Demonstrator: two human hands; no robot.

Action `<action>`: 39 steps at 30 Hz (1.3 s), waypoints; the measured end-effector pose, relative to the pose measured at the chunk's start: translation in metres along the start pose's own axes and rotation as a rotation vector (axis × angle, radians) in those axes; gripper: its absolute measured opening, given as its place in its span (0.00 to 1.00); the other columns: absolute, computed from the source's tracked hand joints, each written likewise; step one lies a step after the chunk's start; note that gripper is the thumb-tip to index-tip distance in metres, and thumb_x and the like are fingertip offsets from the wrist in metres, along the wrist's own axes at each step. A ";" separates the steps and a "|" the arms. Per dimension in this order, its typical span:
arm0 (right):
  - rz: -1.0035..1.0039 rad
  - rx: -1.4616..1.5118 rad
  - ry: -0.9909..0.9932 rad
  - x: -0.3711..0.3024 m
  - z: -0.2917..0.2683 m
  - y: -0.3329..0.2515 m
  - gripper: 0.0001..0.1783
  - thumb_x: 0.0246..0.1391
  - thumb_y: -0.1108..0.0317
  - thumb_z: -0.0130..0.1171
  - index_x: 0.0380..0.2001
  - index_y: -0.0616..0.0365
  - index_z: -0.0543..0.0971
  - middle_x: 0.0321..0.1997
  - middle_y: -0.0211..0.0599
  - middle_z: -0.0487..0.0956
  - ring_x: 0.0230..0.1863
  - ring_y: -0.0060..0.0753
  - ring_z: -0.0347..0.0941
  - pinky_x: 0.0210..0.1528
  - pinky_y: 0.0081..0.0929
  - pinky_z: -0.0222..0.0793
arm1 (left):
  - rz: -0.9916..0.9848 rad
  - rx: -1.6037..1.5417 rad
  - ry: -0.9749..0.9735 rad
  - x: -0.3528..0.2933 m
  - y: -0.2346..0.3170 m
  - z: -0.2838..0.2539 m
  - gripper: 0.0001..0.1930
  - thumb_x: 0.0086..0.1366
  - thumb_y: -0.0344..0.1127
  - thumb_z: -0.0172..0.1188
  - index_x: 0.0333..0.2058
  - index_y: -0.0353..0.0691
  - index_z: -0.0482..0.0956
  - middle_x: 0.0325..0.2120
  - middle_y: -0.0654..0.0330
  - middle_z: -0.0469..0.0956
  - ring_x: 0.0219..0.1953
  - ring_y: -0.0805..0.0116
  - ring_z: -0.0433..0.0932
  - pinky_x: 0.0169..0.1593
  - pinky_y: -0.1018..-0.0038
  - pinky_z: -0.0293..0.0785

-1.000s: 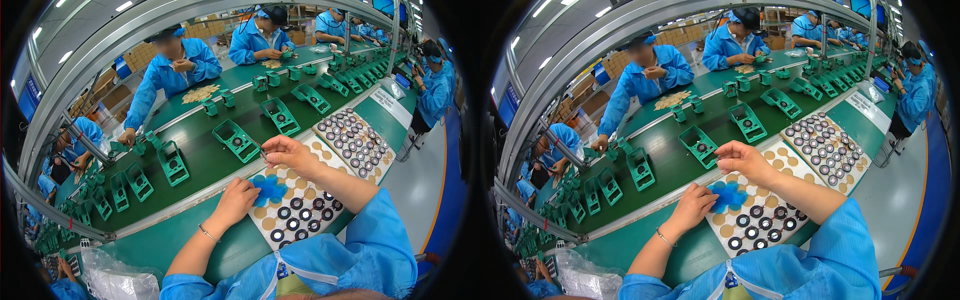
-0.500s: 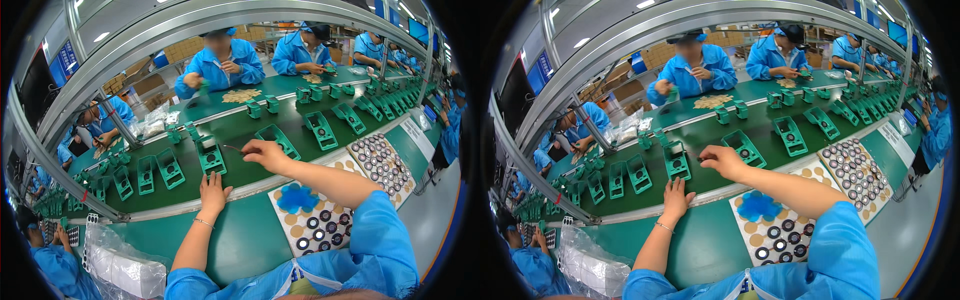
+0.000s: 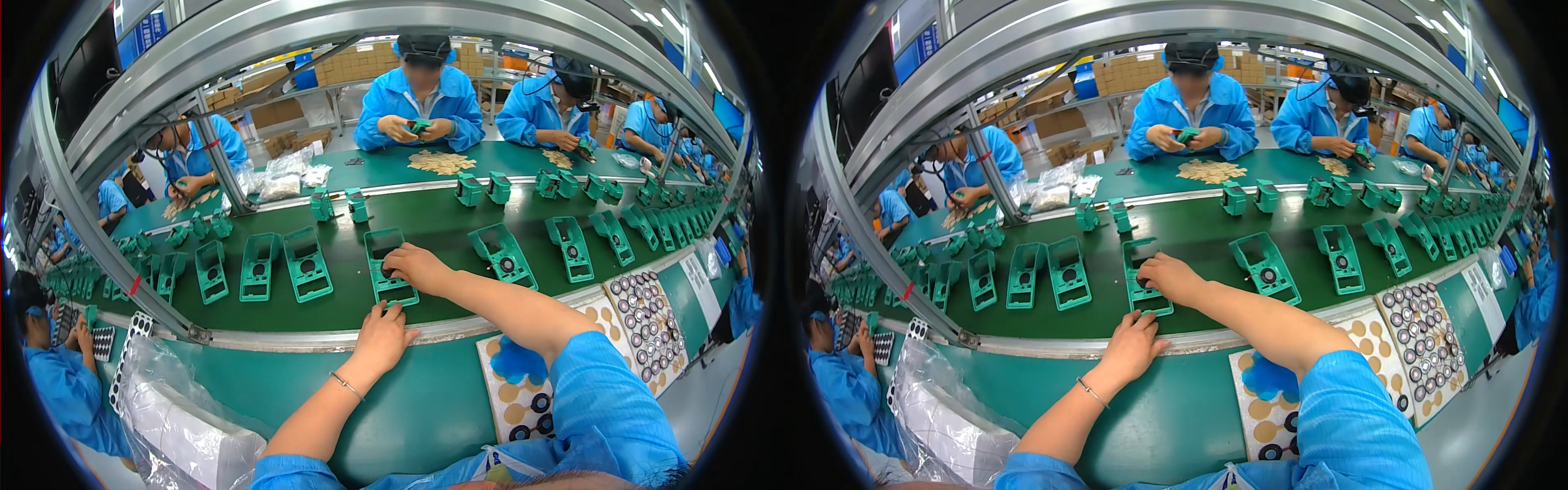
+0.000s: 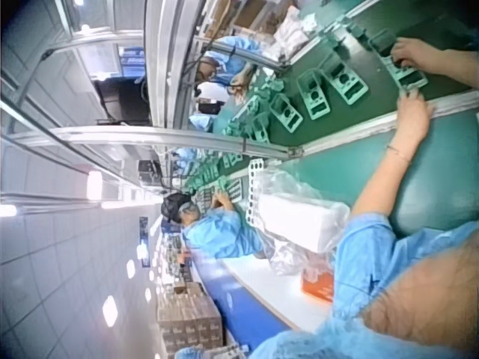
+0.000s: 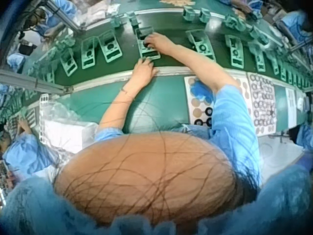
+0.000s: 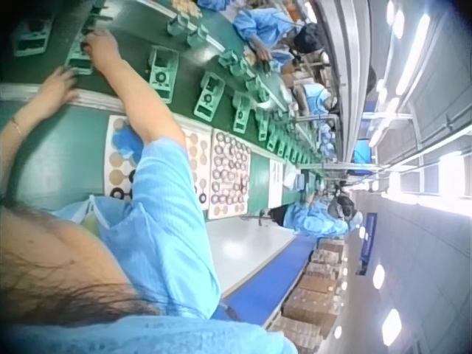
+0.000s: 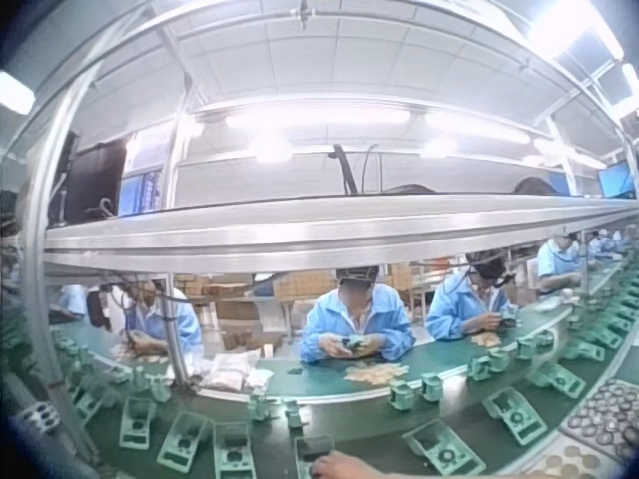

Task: The person assembles small electronic components by hand, placing circular pads from a grid sheet onto green housings on an assembly line.

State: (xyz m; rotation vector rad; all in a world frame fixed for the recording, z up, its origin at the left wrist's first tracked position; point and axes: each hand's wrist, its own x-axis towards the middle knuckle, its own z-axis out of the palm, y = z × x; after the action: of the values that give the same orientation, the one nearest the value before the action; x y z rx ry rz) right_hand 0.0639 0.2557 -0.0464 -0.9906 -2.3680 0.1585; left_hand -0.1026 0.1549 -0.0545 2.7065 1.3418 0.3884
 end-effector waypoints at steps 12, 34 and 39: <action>-0.165 -0.161 0.015 -0.005 0.010 0.020 0.11 0.44 0.72 0.58 0.35 0.53 0.77 0.42 0.29 0.75 0.43 0.36 0.67 0.45 0.29 0.69 | 0.068 -0.011 0.036 -0.001 -0.003 0.004 0.21 0.57 0.44 0.58 0.41 0.31 0.74 0.52 0.53 0.67 0.56 0.49 0.62 0.55 0.60 0.64; -0.150 -0.294 -0.057 -0.017 0.001 0.016 0.15 0.42 0.74 0.53 0.37 0.54 0.77 0.46 0.31 0.74 0.47 0.36 0.67 0.46 0.27 0.70 | 0.078 -0.025 0.002 0.002 0.004 0.008 0.24 0.56 0.47 0.59 0.42 0.30 0.75 0.53 0.53 0.65 0.58 0.50 0.60 0.54 0.58 0.64; -0.169 -0.363 -0.061 -0.023 0.002 0.014 0.16 0.46 0.68 0.54 0.41 0.57 0.75 0.48 0.31 0.73 0.52 0.36 0.66 0.52 0.31 0.67 | 0.076 -0.027 -0.035 0.004 0.004 0.005 0.25 0.55 0.47 0.59 0.43 0.30 0.74 0.54 0.53 0.65 0.59 0.51 0.59 0.55 0.58 0.63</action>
State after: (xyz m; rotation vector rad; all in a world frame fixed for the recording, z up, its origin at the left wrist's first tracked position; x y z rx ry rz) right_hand 0.0840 0.2505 -0.0629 -0.9482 -2.5779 -0.3209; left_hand -0.0958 0.1554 -0.0579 2.7356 1.2184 0.3613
